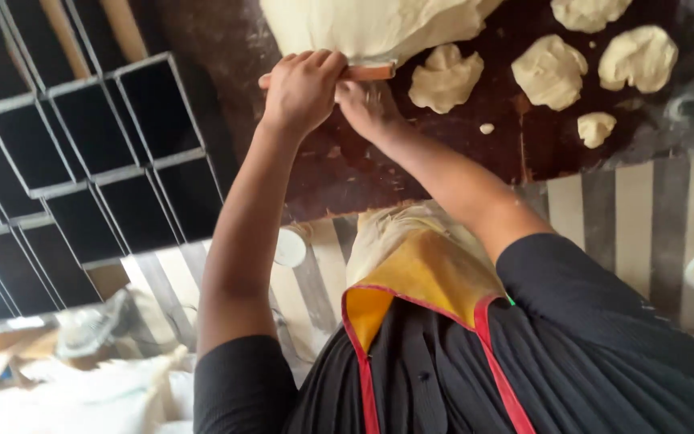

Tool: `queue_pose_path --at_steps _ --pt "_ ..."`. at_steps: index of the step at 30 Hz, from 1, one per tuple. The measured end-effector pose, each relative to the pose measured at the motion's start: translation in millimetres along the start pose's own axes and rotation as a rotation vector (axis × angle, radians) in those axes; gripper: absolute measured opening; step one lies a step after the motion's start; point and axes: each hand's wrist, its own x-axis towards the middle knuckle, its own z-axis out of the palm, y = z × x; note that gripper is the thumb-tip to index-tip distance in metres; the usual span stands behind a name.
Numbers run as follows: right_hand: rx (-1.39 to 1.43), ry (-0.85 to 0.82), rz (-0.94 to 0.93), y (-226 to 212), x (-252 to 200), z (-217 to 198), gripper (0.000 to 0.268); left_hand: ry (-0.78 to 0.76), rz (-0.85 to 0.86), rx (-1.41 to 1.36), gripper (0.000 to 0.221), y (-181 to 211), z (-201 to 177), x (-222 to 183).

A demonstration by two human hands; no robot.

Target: Divide large pieces of dough and roll them into loaf shapes for baking.

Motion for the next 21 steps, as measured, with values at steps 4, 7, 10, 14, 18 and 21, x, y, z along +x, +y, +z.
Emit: queue_pose_path --at_steps 4,7,10,14,18,21 --pt "-0.019 0.113 0.022 -16 -22 -20 0.023 -0.313 0.073 0.059 0.013 -1 52 35" --pt "-0.027 0.074 0.012 -31 -34 -42 0.027 -0.370 0.108 0.098 0.017 -4 73 43" --pt "0.111 0.046 -0.005 -48 -43 -69 0.042 -0.388 0.096 0.140 0.018 -5 81 47" --pt "0.101 0.083 -0.068 -54 -88 -68 0.054 -0.052 0.045 0.015 0.015 5 70 -8" --pt "-0.016 0.117 0.041 -41 -88 -65 0.047 0.408 -0.391 -0.248 0.029 19 9 -57" --pt "-0.054 0.197 0.064 -41 -42 -54 0.067 0.514 -0.523 -0.357 0.034 41 -42 -69"
